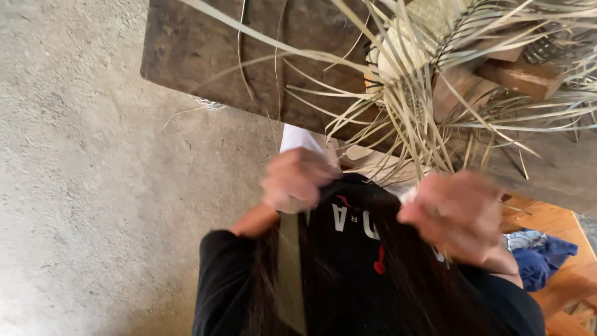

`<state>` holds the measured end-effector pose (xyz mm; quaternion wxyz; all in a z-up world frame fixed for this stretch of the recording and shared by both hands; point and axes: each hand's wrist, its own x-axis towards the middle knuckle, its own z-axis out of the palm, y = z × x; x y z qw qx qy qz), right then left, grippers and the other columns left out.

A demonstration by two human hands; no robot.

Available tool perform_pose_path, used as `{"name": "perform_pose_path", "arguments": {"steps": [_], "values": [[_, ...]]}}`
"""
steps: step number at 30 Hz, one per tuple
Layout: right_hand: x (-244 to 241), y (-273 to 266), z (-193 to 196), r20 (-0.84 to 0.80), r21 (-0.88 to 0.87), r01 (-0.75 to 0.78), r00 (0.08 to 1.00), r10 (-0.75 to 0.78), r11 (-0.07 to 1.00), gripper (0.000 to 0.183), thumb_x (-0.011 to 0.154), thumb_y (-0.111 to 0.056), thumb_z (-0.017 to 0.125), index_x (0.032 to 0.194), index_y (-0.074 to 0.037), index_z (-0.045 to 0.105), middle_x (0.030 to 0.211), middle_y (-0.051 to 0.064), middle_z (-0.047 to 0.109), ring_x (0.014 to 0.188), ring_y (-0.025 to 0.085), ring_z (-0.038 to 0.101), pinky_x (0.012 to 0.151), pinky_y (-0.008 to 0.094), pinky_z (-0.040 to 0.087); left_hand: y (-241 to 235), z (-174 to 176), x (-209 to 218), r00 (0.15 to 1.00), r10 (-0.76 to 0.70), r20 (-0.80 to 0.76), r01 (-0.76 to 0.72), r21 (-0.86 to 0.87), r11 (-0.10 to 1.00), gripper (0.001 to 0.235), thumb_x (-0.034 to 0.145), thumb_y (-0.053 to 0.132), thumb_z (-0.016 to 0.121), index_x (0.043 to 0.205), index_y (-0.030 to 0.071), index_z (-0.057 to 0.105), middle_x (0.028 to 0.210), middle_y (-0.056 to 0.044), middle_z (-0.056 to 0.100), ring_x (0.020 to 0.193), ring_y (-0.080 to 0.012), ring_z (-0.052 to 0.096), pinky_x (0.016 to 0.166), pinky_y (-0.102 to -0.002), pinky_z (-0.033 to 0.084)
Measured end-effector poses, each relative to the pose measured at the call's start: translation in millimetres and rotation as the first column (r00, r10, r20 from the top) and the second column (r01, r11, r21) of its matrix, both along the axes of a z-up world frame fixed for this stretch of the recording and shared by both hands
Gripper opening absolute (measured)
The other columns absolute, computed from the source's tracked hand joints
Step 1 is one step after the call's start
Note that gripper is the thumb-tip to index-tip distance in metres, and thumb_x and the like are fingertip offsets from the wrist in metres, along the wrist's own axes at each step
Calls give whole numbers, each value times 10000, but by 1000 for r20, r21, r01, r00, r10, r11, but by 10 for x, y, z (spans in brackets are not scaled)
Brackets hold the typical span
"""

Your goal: The person weaves a basket by hand, interlacing long dried palm fronds around a circular base. They repeatedly pull strands through the weave, tighten the structure, and adjust the position of the basket on their lap.

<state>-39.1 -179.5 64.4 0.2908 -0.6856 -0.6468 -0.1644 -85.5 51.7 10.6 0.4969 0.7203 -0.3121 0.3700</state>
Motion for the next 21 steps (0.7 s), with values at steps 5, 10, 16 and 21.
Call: {"name": "perform_pose_path", "arguments": {"steps": [5, 10, 16, 21], "values": [[341, 241, -289, -184, -115, 659, 721, -668, 743, 755, 937, -583, 210, 1365, -3, 434, 1408, 268, 321, 1288, 391, 384, 1012, 635, 414, 495, -554, 221, 421, 378, -824, -715, -45, 697, 224, 968, 71, 399, 1138, 102, 543, 613, -26, 597, 524, -77, 572, 457, -210, 483], [332, 466, -307, -124, -242, 712, 650, -749, 659, 872, 822, -719, 202, 1378, -56, 309, 1301, 261, 379, 1141, 393, 426, 909, 547, 411, 562, -905, 389, 336, 758, -559, -601, 492, 630, 562, 1026, 300, 445, 1439, 104, 119, 1171, -63, 504, 1093, -221, 371, 876, -446, 342], [270, 537, -432, -146, -284, 718, 623, -769, 635, 648, 654, -54, 872, 1078, -24, 383, 1161, 201, 307, 1065, 319, 377, 845, 427, 470, 6, -298, 547, 735, 262, -625, -308, 36, 951, 213, 837, 23, 616, 1021, -17, 517, 927, -145, 627, 810, -225, 673, 750, -260, 591], [323, 358, -610, -140, -177, 646, 731, -668, 743, 375, 672, 175, 709, 817, -43, 439, 1094, 161, 387, 882, 324, 567, 586, 373, 535, -316, -442, 695, 733, 158, -661, -304, -111, 946, 377, 754, 264, 744, 1081, 137, 606, 1060, -21, 662, 851, -246, 691, 789, -334, 555]]}}
